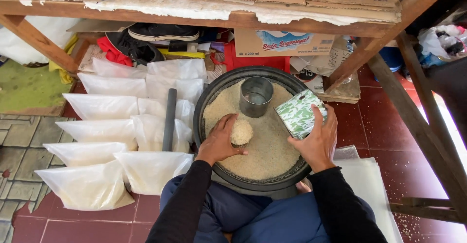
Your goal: A person is sitting on the floor, scooping rice from a large black basin into small plastic bags using a metal cup, then setting the filled bags aside.
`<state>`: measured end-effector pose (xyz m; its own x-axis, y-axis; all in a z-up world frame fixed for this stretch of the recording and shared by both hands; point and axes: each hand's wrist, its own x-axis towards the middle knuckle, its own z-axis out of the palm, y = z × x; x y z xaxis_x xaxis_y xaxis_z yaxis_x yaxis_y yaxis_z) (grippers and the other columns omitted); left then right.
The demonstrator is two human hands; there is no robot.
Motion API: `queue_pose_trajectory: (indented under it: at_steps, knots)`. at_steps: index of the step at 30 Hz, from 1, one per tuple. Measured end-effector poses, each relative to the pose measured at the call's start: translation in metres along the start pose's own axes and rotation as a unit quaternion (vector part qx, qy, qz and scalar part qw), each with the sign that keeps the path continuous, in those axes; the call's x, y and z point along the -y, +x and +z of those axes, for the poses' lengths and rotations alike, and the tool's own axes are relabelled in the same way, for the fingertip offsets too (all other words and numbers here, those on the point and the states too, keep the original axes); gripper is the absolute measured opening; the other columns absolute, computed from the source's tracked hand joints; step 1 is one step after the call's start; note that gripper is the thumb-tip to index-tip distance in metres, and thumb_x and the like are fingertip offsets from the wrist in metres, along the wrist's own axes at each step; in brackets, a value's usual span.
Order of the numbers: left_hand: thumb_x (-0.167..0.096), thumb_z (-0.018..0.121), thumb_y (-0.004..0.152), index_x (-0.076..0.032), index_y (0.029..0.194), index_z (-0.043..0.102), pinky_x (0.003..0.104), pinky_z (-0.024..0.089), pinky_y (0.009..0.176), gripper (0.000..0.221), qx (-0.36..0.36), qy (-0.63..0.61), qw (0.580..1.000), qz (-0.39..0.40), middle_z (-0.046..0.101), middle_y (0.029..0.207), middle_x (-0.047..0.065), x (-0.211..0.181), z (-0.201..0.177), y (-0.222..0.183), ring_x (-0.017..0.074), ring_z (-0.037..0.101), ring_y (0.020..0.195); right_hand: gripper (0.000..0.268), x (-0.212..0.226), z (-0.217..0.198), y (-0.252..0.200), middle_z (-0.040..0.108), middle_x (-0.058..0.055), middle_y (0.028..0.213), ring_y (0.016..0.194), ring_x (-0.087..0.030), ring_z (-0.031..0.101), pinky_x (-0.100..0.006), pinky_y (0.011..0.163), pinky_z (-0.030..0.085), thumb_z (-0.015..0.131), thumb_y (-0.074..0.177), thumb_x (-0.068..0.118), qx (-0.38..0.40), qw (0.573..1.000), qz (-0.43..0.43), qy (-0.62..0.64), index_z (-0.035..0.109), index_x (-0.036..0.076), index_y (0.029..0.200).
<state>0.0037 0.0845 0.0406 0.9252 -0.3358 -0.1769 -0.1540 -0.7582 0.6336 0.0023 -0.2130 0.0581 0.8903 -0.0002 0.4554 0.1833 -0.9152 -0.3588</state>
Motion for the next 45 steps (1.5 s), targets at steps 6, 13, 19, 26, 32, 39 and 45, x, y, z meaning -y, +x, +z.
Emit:
queue_pose_trajectory:
  at_steps: [6,13,19,26,32,39,45]
  knots:
    - [-0.01,0.053,0.102,-0.01,0.161,0.02,0.069,0.043,0.114,0.068,-0.08,-0.098,0.992,-0.001,0.026,0.161,0.017,-0.014,-0.01,-0.013,0.0443,0.031,0.148,0.108,0.004,-0.006,0.014,0.039,-0.033,0.142,0.132,-0.051,0.049,-0.06,0.102,0.05,0.095,0.055,0.03,-0.018,0.993,-0.092,-0.064,0.044,0.01,0.148]
    - [0.007,0.037,0.104,-0.007,0.116,0.062,0.052,0.067,0.09,0.03,-0.235,-0.058,0.969,0.053,0.055,0.126,0.007,0.015,0.014,-0.011,0.0386,0.064,0.116,0.103,0.0,-0.025,0.023,0.042,-0.034,0.14,0.131,-0.052,0.048,-0.062,0.104,0.048,0.096,0.054,0.023,-0.018,0.998,-0.055,-0.032,0.048,0.004,0.143]
    - [0.001,0.038,0.106,-0.015,0.078,0.047,0.028,0.04,0.056,0.033,-0.286,-0.095,0.953,0.037,0.045,0.076,0.001,0.029,0.022,-0.004,0.0245,0.058,0.067,0.1,-0.071,0.007,0.019,0.034,-0.03,0.14,0.125,-0.049,0.046,-0.056,0.09,0.055,0.089,0.074,0.003,-0.096,0.9,0.237,0.353,0.026,0.009,0.152]
    - [0.007,0.049,0.093,-0.005,0.095,0.061,0.046,0.055,0.08,0.016,-0.35,-0.005,0.934,0.072,0.059,0.095,0.015,0.025,0.026,0.001,0.0399,0.066,0.093,0.052,-0.122,-0.004,0.03,0.045,-0.01,0.123,0.103,-0.03,0.055,-0.062,0.082,0.066,0.075,0.084,0.038,-0.097,0.637,0.446,0.621,0.045,0.019,0.121]
    - [0.003,0.047,0.095,-0.01,0.077,0.063,0.04,0.056,0.075,0.027,-0.348,-0.091,0.932,0.047,0.069,0.077,0.01,0.04,0.03,0.002,0.031,0.07,0.08,0.055,-0.165,0.013,0.021,0.049,-0.009,0.116,0.098,-0.033,0.056,-0.066,0.083,0.064,0.072,0.077,0.046,-0.116,0.581,0.516,0.618,0.047,0.022,0.119]
    - [-0.031,0.026,0.118,-0.009,0.089,0.061,0.045,0.056,0.072,0.051,-0.324,-0.029,0.946,0.005,0.061,0.081,0.012,0.024,0.026,-0.001,0.0326,0.068,0.081,0.053,-0.213,0.078,-0.014,0.065,-0.028,0.092,0.075,-0.047,0.066,-0.068,0.041,0.054,0.066,0.073,0.036,-0.061,0.687,0.595,0.412,0.063,-0.001,0.11]
    - [-0.028,0.037,0.114,-0.012,0.097,0.061,0.041,0.06,0.07,0.033,-0.332,-0.012,0.943,0.004,0.064,0.089,0.011,0.042,0.034,0.007,0.0318,0.071,0.084,0.046,-0.246,0.093,-0.04,0.04,-0.021,0.142,0.104,-0.048,0.059,-0.06,0.07,0.06,0.038,0.103,0.028,0.051,0.608,0.676,0.414,0.043,0.008,0.143]
